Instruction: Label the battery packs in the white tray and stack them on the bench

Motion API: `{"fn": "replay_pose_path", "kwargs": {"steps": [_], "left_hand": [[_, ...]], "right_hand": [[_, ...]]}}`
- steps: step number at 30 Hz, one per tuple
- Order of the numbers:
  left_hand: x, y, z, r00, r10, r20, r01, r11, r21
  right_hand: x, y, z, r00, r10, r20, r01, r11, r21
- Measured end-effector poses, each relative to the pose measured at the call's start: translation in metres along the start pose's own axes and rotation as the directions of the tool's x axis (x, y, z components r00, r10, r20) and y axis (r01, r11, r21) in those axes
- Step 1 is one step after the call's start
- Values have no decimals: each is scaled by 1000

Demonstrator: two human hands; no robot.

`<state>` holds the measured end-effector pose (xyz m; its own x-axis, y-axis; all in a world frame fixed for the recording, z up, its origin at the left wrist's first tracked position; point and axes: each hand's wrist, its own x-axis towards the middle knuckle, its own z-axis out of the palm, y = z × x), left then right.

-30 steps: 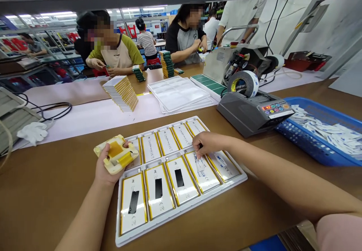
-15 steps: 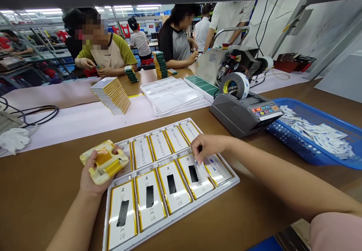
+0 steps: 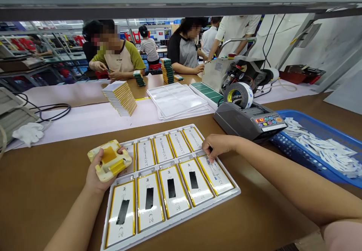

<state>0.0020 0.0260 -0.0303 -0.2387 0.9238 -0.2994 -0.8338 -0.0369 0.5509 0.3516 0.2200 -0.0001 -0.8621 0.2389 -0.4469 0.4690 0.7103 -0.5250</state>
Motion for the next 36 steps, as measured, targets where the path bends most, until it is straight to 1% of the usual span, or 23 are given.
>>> {"fn": "replay_pose_path", "kwargs": {"steps": [4, 8, 11, 13, 15, 16, 17, 18, 19, 20, 21, 22, 23, 24, 25, 26, 27, 29, 30, 31, 32, 34, 36], "left_hand": [[-1, 0, -1, 1000, 11, -15, -11, 1000, 14], [0, 0, -2, 1000, -1, -17, 1, 1000, 22], [1, 0, -2, 1000, 1, -19, 0, 1000, 11], [2, 1, -2, 1000, 3, -19, -3, 1000, 20], [2, 2, -3, 1000, 5, -21, -4, 999, 42], [3, 2, -3, 1000, 6, -18, -5, 999, 53], [3, 2, -4, 1000, 11, -15, -10, 998, 66], [4, 3, -4, 1000, 25, -13, -24, 996, 81], [5, 3, -4, 999, 40, -17, -38, 994, 103], [5, 3, -4, 998, 61, -28, -57, 990, 131], [6, 3, -5, 996, 82, -43, -74, 984, 159], [7, 3, -4, 993, 99, -57, -87, 979, 184], [7, 3, -4, 992, 111, -64, -96, 975, 201], [8, 3, -3, 991, 117, -65, -101, 972, 211], [7, 3, -2, 991, 119, -67, -102, 971, 216], [7, 3, 0, 990, 122, -70, -104, 970, 221], [6, 4, 1, 989, 127, -77, -106, 968, 228], [3, 4, 3, 986, 138, -90, -114, 965, 235], [1, 4, 4, 985, 137, -101, -111, 966, 234], [0, 5, 5, 985, 132, -110, -104, 968, 227], [-1, 5, 6, 986, 119, -121, -91, 972, 218], [-3, 7, 8, 984, 89, -156, -56, 978, 201], [-6, 10, 14, 978, 86, -190, -49, 980, 193]], "right_hand": [[0, 1, 1, 999, 11, 36, -12, 1000, 26], [-3, 0, 9, 999, 11, 41, -14, 997, 71], [-3, -9, 14, 999, 25, 29, -27, 997, 75], [-10, -19, 11, 998, 29, 50, -35, 994, 107], [-31, -30, 2, 995, 14, 94, -33, 979, 203], [-48, -33, -5, 996, 0, 85, -23, 964, 266], [-70, -33, -13, 999, -4, 32, -6, 946, 324], [-96, -30, -20, 997, 7, -81, 22, 933, 359], [-124, -23, -25, 966, 40, -254, 61, 924, 378], [-154, -13, -28, 890, 108, -443, 72, 926, 371], [-183, 0, -29, 761, 206, -615, 32, 935, 353], [-210, 16, -27, 573, 312, -758, -58, 938, 342], [-233, 34, -23, 404, 428, -808, -214, 903, 371], [-252, 51, -18, 261, 538, -801, -397, 817, 419], [-266, 67, -13, 192, 594, -781, -484, 750, 451], [-273, 80, -8, 101, 643, -759, -579, 658, 481], [-275, 88, -4, -31, 677, -736, -673, 530, 516], [-263, 88, -2, -241, 620, -747, -720, 401, 565], [-250, 80, -3, -293, 566, -771, -709, 412, 572], [-235, 67, -3, -286, 510, -811, -683, 485, 546], [-218, 51, -4, -227, 473, -851, -656, 572, 492], [-181, 16, 0, 60, 418, -906, -586, 750, 307], [-146, -13, 10, 365, 373, -853, -509, 847, 152]]}}
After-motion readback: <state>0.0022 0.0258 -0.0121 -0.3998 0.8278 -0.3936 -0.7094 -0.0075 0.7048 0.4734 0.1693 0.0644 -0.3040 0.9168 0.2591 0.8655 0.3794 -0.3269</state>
